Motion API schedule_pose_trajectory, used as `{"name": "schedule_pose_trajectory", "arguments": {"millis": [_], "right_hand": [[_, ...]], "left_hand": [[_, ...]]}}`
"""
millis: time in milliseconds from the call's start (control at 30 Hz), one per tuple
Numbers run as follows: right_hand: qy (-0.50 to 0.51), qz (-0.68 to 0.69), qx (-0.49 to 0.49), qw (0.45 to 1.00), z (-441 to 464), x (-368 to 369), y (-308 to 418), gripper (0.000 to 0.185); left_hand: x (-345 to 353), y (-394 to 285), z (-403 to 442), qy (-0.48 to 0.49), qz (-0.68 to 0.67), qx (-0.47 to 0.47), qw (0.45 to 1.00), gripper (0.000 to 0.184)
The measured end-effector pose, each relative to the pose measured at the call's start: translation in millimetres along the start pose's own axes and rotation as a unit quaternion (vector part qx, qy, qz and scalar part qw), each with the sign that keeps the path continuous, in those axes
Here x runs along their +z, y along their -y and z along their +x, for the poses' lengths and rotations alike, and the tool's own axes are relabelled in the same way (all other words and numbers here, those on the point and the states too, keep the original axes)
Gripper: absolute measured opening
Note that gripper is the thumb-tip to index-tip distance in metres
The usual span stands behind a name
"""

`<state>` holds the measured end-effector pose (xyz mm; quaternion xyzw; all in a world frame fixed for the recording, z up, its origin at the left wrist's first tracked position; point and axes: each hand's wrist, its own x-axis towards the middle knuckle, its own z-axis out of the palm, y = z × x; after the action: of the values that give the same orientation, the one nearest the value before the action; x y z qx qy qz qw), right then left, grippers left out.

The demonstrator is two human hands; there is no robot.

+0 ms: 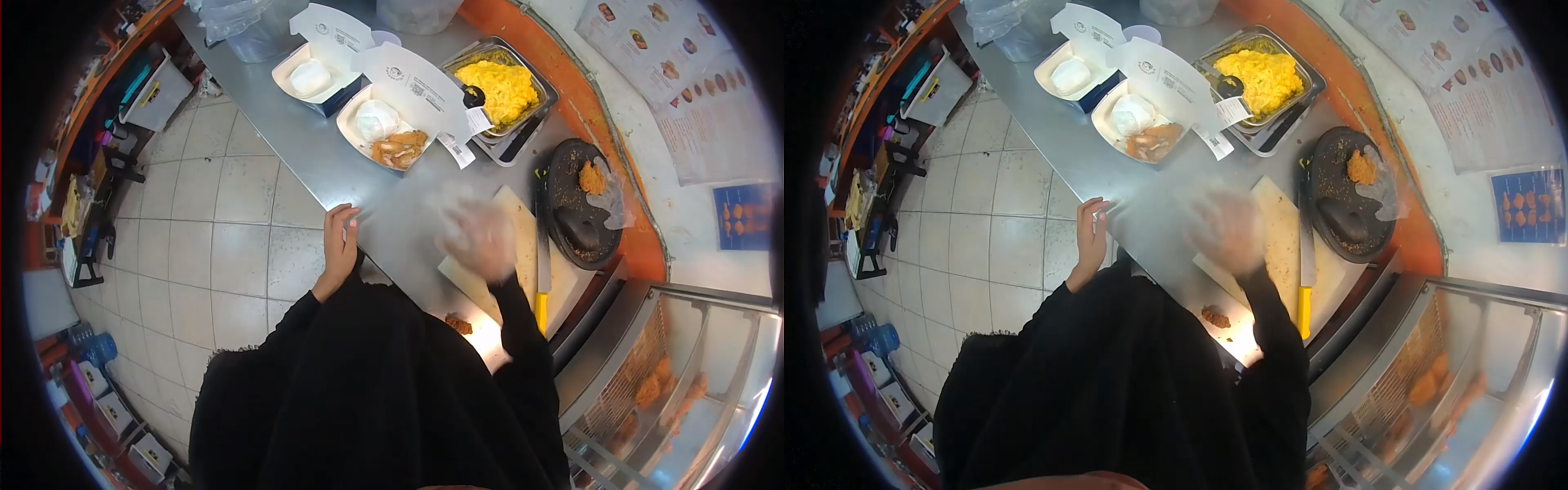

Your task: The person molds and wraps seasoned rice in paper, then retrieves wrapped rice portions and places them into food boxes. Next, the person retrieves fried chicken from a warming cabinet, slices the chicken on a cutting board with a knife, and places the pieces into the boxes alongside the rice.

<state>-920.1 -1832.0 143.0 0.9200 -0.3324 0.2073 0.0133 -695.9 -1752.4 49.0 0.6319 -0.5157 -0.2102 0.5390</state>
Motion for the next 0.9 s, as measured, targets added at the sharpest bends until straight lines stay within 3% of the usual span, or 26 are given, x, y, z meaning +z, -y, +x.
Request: {"name": "schedule_pose_trajectory", "arguments": {"millis": [33, 100, 200, 300, 400, 467, 500, 533, 567, 600, 633, 667, 700, 733, 800, 833, 867, 900], "right_hand": [[0.054, 0.017, 0.0, 0.998, -25, -16, 12, 0.042], [0.177, 0.028, 0.098, 0.979, -81, -25, 35, 0.044], [0.212, -0.066, 0.15, 0.963, -130, -12, 61, 0.037], [0.266, 0.002, 0.23, 0.936, -155, 9, 55, 0.026], [0.339, 0.154, 0.382, 0.845, -164, 18, 44, 0.021], [0.158, 0.243, 0.336, 0.896, -149, 10, 42, 0.016], [0.156, 0.242, 0.335, 0.897, -143, 14, 36, 0.016], [0.194, 0.009, 0.218, 0.957, -134, 21, 27, 0.019], [0.216, -0.225, 0.087, 0.946, -121, 27, 18, 0.024], [0.212, -0.227, 0.088, 0.947, -103, 33, 9, 0.024], [0.117, -0.017, 0.156, 0.981, -74, 38, 2, 0.024], [0.015, 0.192, 0.213, 0.958, -41, 42, -3, 0.025], [-0.072, 0.374, 0.265, 0.886, -7, 43, -2, 0.021], [-0.178, 0.535, 0.285, 0.775, 27, 44, 0, 0.019], [-0.27, 0.653, 0.301, 0.64, 75, 44, 9, 0.018], [-0.252, 0.487, 0.312, 0.776, 87, 43, 9, 0.017], [-0.222, 0.296, 0.313, 0.875, 92, 40, 5, 0.016], [-0.23, 0.286, 0.317, 0.875, 88, 37, -1, 0.016]], "left_hand": [[0, 2, 2, 0.006, 0.002, 0.0, 1.0, 0.02], [1, 5, 6, 0.018, 0.0, -0.003, 1.0, 0.02], [5, 7, 13, 0.034, -0.002, 0.002, 0.999, 0.019], [9, 4, 22, 0.042, -0.007, 0.014, 0.999, 0.019], [8, -2, 31, 0.043, -0.013, 0.025, 0.999, 0.018], [4, -1, 34, 0.04, -0.013, 0.034, 0.999, 0.018], [2, 1, 35, 0.031, -0.009, 0.031, 0.999, 0.018], [-1, 3, 36, 0.021, -0.005, 0.029, 0.999, 0.018], [-5, 5, 36, 0.019, -0.005, 0.033, 0.999, 0.018], [-8, 7, 36, 0.008, 0.0, 0.027, 1.0, 0.018], [-11, 9, 35, -0.003, 0.004, 0.023, 1.0, 0.018], [-13, 11, 35, -0.003, 0.001, 0.028, 1.0, 0.018], [-15, 13, 35, -0.011, 0.002, 0.023, 1.0, 0.018], [-17, 14, 35, -0.019, 0.003, 0.017, 1.0, 0.018], [-19, 17, 36, -0.017, -0.007, 0.014, 1.0, 0.018], [-19, 17, 38, -0.015, -0.013, 0.006, 1.0, 0.018], [-19, 15, 41, -0.013, -0.008, 0.022, 1.0, 0.018], [-17, 15, 43, -0.006, -0.016, 0.03, 0.999, 0.018]]}}
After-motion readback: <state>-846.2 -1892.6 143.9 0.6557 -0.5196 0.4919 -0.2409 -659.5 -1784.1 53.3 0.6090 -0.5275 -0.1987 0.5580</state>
